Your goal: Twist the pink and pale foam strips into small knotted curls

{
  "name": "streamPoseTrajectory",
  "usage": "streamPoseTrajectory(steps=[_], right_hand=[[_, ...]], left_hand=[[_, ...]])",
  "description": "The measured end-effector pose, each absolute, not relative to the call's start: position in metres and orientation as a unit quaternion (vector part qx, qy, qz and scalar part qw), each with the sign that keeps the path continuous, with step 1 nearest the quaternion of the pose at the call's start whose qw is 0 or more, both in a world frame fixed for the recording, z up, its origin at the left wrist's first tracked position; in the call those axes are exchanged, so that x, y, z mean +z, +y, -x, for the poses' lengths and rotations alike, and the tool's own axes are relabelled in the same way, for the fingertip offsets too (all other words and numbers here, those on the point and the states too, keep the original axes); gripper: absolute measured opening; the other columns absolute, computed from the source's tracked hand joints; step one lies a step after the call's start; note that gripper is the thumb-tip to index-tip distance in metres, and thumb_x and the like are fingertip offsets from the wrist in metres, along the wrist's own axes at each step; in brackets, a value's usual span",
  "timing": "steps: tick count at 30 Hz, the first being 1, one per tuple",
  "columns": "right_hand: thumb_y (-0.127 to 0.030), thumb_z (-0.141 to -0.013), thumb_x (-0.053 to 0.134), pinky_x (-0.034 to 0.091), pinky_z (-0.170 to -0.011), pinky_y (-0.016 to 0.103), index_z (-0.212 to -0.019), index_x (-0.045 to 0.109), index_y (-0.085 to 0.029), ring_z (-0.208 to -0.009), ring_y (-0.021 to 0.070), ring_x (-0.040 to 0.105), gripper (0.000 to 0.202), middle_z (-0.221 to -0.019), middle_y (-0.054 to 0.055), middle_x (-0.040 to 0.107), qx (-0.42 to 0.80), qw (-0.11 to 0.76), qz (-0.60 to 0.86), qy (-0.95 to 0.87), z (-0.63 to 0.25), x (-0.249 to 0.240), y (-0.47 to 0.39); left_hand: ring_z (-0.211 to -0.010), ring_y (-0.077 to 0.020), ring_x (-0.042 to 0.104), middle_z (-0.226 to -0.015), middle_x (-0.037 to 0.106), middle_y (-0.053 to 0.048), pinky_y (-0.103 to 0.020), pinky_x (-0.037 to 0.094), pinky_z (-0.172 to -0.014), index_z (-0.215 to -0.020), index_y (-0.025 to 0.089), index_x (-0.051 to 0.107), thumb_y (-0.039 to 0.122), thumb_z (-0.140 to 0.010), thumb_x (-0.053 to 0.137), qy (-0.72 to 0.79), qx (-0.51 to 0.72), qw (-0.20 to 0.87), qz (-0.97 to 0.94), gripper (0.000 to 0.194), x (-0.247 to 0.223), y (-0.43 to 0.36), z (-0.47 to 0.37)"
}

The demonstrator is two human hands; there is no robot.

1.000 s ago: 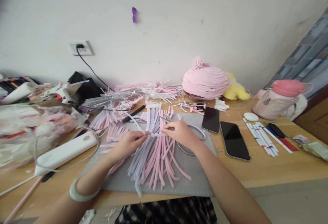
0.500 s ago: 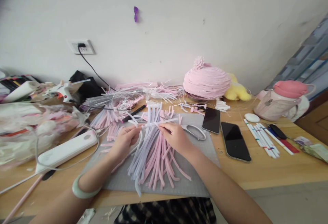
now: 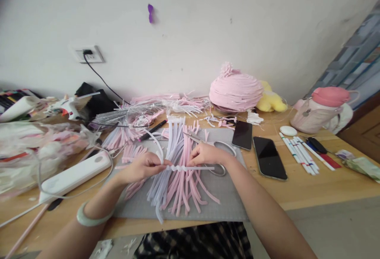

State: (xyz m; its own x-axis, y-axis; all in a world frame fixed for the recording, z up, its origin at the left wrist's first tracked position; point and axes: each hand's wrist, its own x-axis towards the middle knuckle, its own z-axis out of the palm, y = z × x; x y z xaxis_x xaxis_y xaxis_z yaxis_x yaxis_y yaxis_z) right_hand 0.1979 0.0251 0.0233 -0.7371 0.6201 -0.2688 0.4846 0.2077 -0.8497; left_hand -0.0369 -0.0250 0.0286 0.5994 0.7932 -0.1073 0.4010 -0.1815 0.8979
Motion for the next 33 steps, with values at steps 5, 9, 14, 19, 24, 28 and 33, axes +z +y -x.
streamPoseTrajectory(steps=[5, 9, 14, 19, 24, 28, 33], right_hand=[[-0.029, -0.069, 0.053, 0.026, -0.045, 0.019, -0.059, 0.060, -0.012, -0.047, 0.0070, 0.038, 0.021, -0.051, -0.003, 0.047, 0.423, 0.104, 0.407, -0.803, -0.192, 0.016, 0.023], [-0.020, -0.070, 0.050, 0.034, -0.054, 0.021, -0.067, 0.062, -0.014, -0.059, 0.0119, 0.052, 0.014, -0.064, 0.000, 0.060, 0.322, 0.178, 0.459, -0.808, -0.186, 0.014, 0.017], [-0.020, -0.078, 0.048, 0.039, -0.065, 0.025, -0.077, 0.065, -0.015, -0.075, 0.0184, 0.059, 0.018, -0.081, 0.007, 0.066, 0.196, 0.227, 0.481, -0.824, -0.176, 0.012, 0.011], [-0.018, -0.081, 0.045, 0.043, -0.068, 0.028, -0.080, 0.064, -0.016, -0.075, 0.0190, 0.061, 0.019, -0.081, 0.008, 0.066, 0.121, 0.326, 0.471, -0.811, -0.167, 0.002, 0.008], [-0.017, -0.081, 0.043, 0.046, -0.069, 0.030, -0.090, 0.060, -0.018, -0.072, 0.0171, 0.061, 0.019, -0.083, 0.007, 0.066, 0.219, 0.472, 0.419, -0.744, -0.158, -0.005, 0.004], [-0.026, -0.079, 0.050, 0.045, -0.053, 0.025, -0.083, 0.045, -0.020, -0.052, 0.0113, 0.055, 0.008, -0.070, 0.002, 0.065, 0.429, 0.555, 0.393, -0.595, -0.151, -0.005, 0.001], [-0.028, -0.067, 0.065, 0.039, -0.048, 0.021, -0.074, 0.029, -0.023, -0.046, 0.0089, 0.051, 0.038, -0.060, -0.005, 0.063, 0.542, 0.637, 0.329, -0.438, -0.147, -0.001, 0.002]], left_hand=[[-0.045, -0.0077, 0.032, -0.043, 0.026, 0.004, -0.021, 0.027, -0.047, -0.040, 0.015, 0.041, 0.037, -0.076, 0.048, 0.429, 0.217, 0.385, -0.788, 0.042, 0.023, -0.021, 0.036], [-0.048, -0.0108, 0.045, -0.042, 0.036, 0.003, -0.020, 0.028, -0.047, -0.044, 0.017, 0.044, 0.034, -0.074, 0.048, 0.491, 0.223, 0.283, -0.793, 0.035, 0.022, -0.022, 0.032], [-0.049, -0.0112, 0.046, -0.050, 0.053, -0.001, -0.022, 0.026, -0.048, -0.046, 0.017, 0.045, 0.029, -0.077, 0.041, 0.568, 0.218, 0.199, -0.768, 0.033, 0.016, -0.023, 0.023], [-0.052, -0.0106, 0.045, -0.062, 0.061, -0.002, -0.022, 0.029, -0.050, -0.052, 0.015, 0.050, 0.031, -0.076, 0.041, 0.598, 0.324, 0.263, -0.684, 0.030, 0.009, -0.022, 0.018], [-0.041, -0.0069, 0.031, -0.045, 0.041, 0.006, -0.020, 0.020, -0.041, -0.066, 0.014, 0.056, 0.032, -0.072, 0.048, 0.564, 0.478, 0.404, -0.538, 0.021, 0.013, -0.022, 0.016], [-0.037, -0.0032, 0.012, -0.042, 0.019, 0.011, -0.018, 0.008, -0.037, -0.061, 0.015, 0.047, 0.032, -0.067, 0.056, 0.481, 0.536, 0.556, -0.415, 0.021, 0.013, -0.023, 0.015], [-0.037, -0.0020, 0.006, -0.044, 0.014, 0.012, -0.015, 0.007, -0.033, -0.062, 0.016, 0.043, 0.030, -0.066, 0.060, 0.390, 0.509, 0.689, -0.338, 0.022, 0.009, -0.023, 0.017]])
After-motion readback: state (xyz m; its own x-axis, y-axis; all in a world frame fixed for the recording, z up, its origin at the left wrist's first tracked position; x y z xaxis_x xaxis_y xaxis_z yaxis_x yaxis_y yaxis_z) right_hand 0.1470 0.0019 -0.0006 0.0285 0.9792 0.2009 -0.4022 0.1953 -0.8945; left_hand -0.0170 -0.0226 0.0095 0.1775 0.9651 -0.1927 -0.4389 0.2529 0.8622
